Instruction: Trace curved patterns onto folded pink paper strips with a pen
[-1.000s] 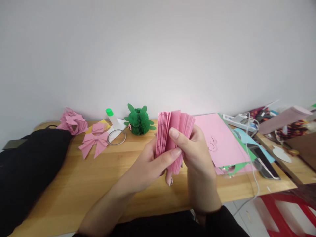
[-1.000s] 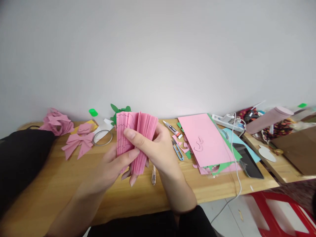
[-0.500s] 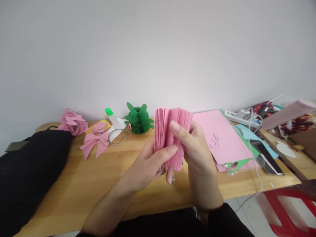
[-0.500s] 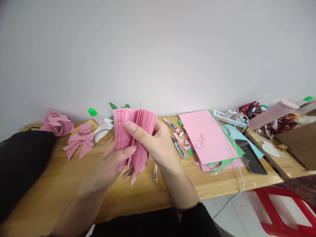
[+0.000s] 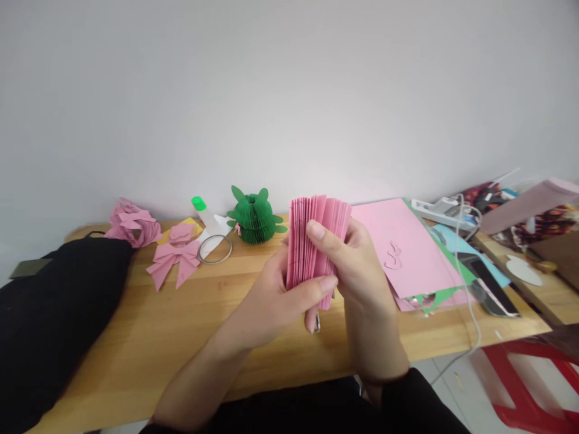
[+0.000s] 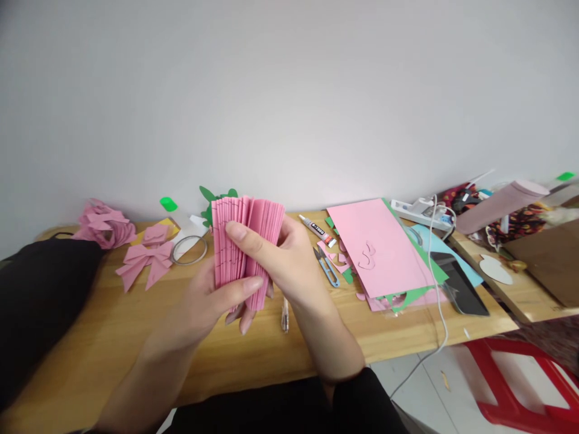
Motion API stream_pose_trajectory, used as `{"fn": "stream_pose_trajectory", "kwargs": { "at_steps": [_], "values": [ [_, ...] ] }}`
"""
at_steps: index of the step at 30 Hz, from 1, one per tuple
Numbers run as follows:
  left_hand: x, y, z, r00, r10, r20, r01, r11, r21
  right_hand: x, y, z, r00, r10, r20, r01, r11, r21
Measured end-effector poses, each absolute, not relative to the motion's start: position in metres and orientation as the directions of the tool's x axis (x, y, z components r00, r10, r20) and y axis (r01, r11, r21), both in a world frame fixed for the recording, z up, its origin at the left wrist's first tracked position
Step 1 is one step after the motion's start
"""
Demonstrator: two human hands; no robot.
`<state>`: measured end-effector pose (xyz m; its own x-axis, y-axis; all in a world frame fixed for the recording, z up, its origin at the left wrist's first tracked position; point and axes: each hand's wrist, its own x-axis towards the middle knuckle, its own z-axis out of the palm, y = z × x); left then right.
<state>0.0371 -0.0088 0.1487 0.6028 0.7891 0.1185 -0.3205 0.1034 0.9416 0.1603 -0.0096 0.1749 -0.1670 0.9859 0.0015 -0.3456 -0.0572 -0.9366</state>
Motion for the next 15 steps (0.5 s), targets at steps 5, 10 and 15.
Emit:
{"fn": "stream_pose_trajectory", "kwargs": {
  "at_steps": [5, 10, 15],
  "values": [
    [0.0366, -0.0089, 0.1508, 0.596, 0.796, 0.109, -0.310, 0.102, 0.945, 0.1598, -0.0094, 0.1743, -0.160, 0.987, -0.013, -0.347, -0.069, -0.935],
    [0.0368, -0.0089, 0.1534, 0.606, 0.788, 0.108, -0.298, 0.099, 0.949, 0.1598, -0.0076, 0.1736, -0.140, 0.990, -0.001, -0.325, -0.047, -0.944],
    [0.0356, -0.0098, 0.1505, 0.593, 0.801, 0.081, -0.296, 0.123, 0.947, 0.1585, -0.0082, 0.1744, -0.033, 0.999, 0.010, -0.303, -0.001, -0.953]
  ]
}}
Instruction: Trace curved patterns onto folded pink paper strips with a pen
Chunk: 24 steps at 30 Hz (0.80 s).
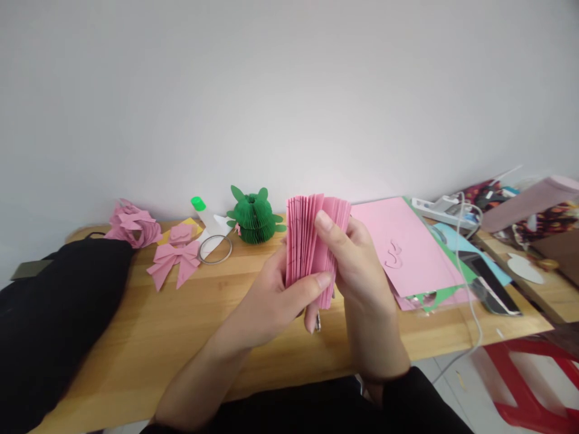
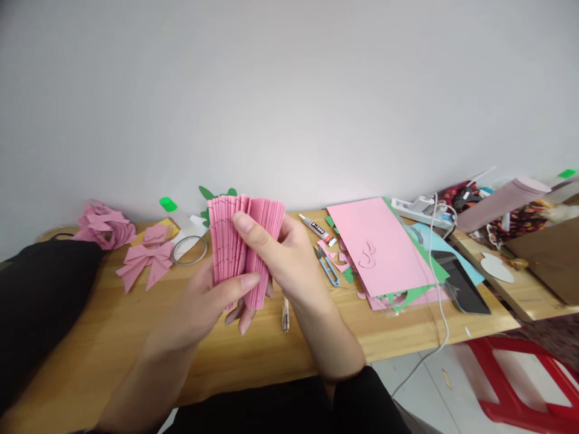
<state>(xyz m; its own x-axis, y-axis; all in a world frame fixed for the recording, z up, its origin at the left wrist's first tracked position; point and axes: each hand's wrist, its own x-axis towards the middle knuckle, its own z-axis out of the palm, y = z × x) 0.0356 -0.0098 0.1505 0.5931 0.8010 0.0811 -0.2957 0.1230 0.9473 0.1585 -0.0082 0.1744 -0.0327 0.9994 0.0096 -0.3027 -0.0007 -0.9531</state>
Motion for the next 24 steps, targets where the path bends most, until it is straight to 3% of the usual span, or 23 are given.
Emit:
{"fn": "stream_pose_trajectory", "kwargs": {
  "at_steps": [24],
  "values": [
    [0.0327, -0.0066, 0.1457, 0.658, 0.748, 0.085, -0.306, 0.163, 0.938, 0.1609, -0.0055, 0.1726, 0.021, 0.997, 0.081, -0.275, 0.083, -0.958]
  ]
}}
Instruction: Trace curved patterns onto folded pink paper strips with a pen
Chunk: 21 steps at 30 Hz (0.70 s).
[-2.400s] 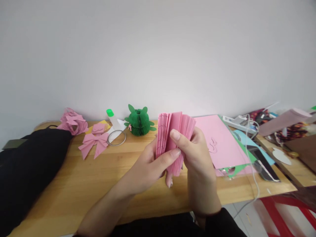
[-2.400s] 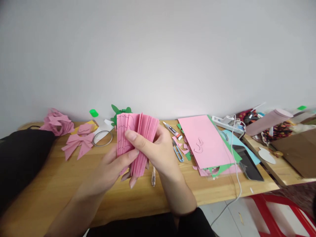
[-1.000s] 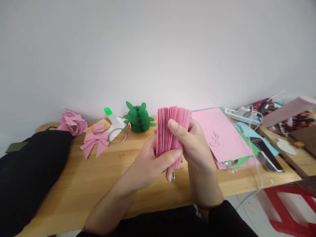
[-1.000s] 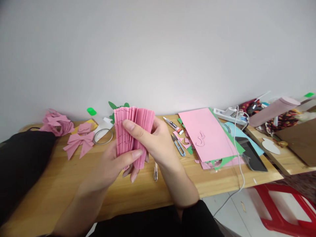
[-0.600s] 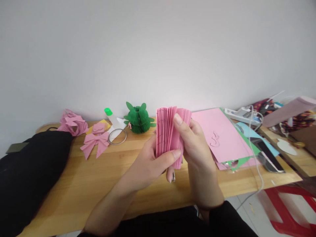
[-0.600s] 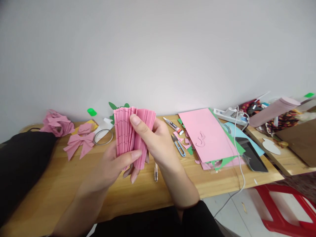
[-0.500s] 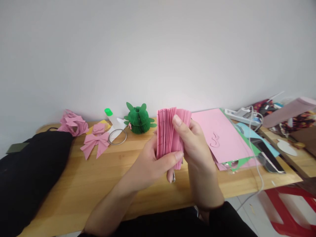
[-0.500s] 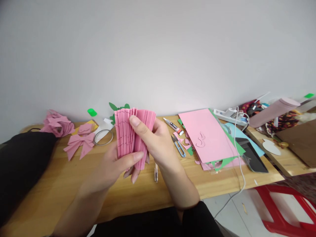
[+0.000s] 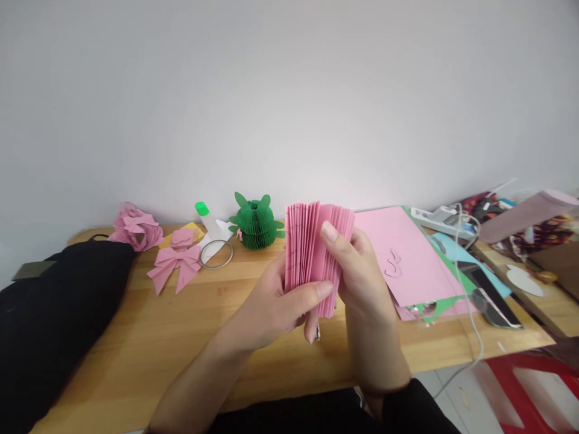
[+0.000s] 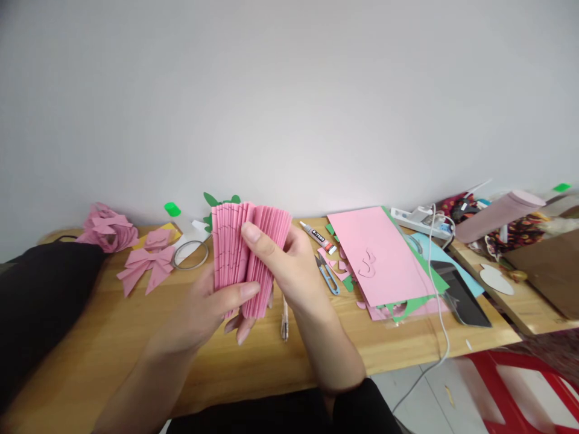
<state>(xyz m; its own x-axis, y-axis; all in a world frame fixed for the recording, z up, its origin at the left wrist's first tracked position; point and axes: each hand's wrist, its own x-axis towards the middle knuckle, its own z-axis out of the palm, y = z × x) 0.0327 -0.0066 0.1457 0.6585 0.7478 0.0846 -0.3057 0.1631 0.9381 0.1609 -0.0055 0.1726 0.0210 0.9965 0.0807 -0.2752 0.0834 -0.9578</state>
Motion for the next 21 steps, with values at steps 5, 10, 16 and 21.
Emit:
{"fn": "stream_pose_trajectory", "kwargs": {
  "at_steps": [5, 10, 16, 21],
  "values": [
    [0.0323, -0.0064, 0.1478, 0.667, 0.741, 0.072, -0.338, 0.215, 0.916, 0.1615, -0.0067, 0.1721, 0.038, 0.998, 0.057, -0.282, 0.066, -0.957],
    [0.0320, -0.0065, 0.1489, 0.681, 0.728, 0.077, -0.355, 0.236, 0.905, 0.1607, -0.0072, 0.1702, 0.049, 0.997, 0.051, -0.265, 0.062, -0.962],
    [0.0322, -0.0072, 0.1482, 0.674, 0.734, 0.085, -0.378, 0.244, 0.893, 0.1593, -0.0089, 0.1724, 0.049, 0.999, 0.021, -0.307, 0.035, -0.951],
    [0.0326, -0.0075, 0.1490, 0.666, 0.743, 0.061, -0.362, 0.251, 0.898, 0.1607, -0.0066, 0.1693, 0.043, 0.999, 0.022, -0.293, 0.033, -0.955]
  ]
}}
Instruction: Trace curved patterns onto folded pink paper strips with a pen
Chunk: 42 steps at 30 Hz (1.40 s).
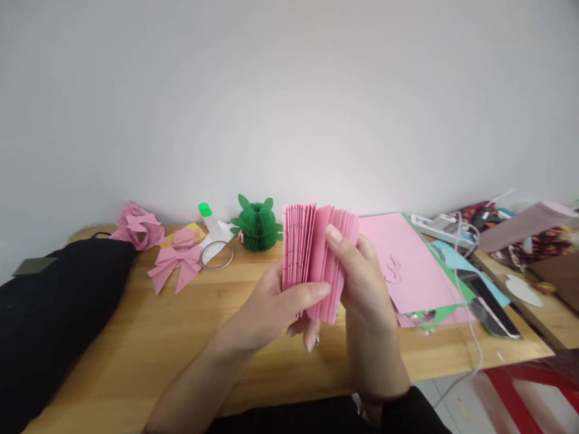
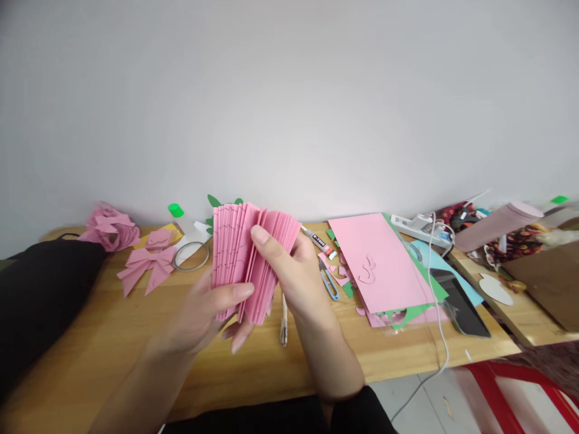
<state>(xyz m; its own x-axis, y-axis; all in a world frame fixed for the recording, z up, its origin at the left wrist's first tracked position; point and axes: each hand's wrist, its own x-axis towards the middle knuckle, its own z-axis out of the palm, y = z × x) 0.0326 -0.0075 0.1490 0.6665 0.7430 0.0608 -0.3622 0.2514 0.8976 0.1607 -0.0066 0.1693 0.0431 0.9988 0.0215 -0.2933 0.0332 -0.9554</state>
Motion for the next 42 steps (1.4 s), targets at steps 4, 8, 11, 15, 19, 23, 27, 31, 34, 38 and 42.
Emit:
{"fn": "stream_pose_trajectory", "kwargs": {
  "at_steps": [4, 8, 11, 15, 19, 23, 27, 31, 34, 38, 42],
  "values": [
    [0.0328, -0.0074, 0.1506, 0.666, 0.743, 0.058, -0.355, 0.248, 0.901, 0.1619, -0.0057, 0.1695, 0.032, 0.998, 0.050, -0.265, 0.057, -0.963],
    [0.0337, -0.0075, 0.1507, 0.652, 0.757, 0.050, -0.349, 0.241, 0.906, 0.1614, -0.0075, 0.1730, 0.024, 0.998, 0.050, -0.259, 0.054, -0.964],
    [0.0345, -0.0073, 0.1502, 0.667, 0.742, 0.061, -0.349, 0.238, 0.906, 0.1600, -0.0088, 0.1747, 0.047, 0.998, 0.040, -0.271, 0.051, -0.961],
    [0.0351, -0.0068, 0.1496, 0.665, 0.745, 0.048, -0.323, 0.230, 0.918, 0.1586, -0.0094, 0.1756, 0.064, 0.997, 0.052, -0.272, 0.068, -0.960],
    [0.0350, -0.0070, 0.1487, 0.677, 0.734, 0.060, -0.330, 0.230, 0.916, 0.1584, -0.0090, 0.1761, 0.052, 0.997, 0.065, -0.255, 0.076, -0.964],
    [0.0339, -0.0076, 0.1467, 0.675, 0.734, 0.074, -0.344, 0.224, 0.912, 0.1586, -0.0086, 0.1752, 0.075, 0.995, 0.069, -0.243, 0.085, -0.966],
    [0.0335, -0.0066, 0.1448, 0.674, 0.731, 0.108, -0.359, 0.196, 0.912, 0.1590, -0.0083, 0.1739, 0.069, 0.996, 0.063, -0.260, 0.079, -0.962],
    [0.0347, -0.0058, 0.1448, 0.671, 0.736, 0.088, -0.344, 0.204, 0.917, 0.1595, -0.0073, 0.1734, 0.060, 0.995, 0.081, -0.260, 0.094, -0.961],
    [0.0353, -0.0063, 0.1450, 0.667, 0.740, 0.086, -0.337, 0.197, 0.921, 0.1597, -0.0064, 0.1729, 0.051, 0.995, 0.087, -0.254, 0.097, -0.962],
    [0.0350, -0.0071, 0.1439, 0.662, 0.744, 0.092, -0.351, 0.200, 0.915, 0.1596, -0.0060, 0.1726, 0.054, 0.995, 0.086, -0.258, 0.097, -0.961],
    [0.0347, -0.0071, 0.1439, 0.657, 0.746, 0.108, -0.372, 0.197, 0.907, 0.1588, -0.0079, 0.1738, 0.058, 0.996, 0.072, -0.267, 0.085, -0.960]
  ]
}}
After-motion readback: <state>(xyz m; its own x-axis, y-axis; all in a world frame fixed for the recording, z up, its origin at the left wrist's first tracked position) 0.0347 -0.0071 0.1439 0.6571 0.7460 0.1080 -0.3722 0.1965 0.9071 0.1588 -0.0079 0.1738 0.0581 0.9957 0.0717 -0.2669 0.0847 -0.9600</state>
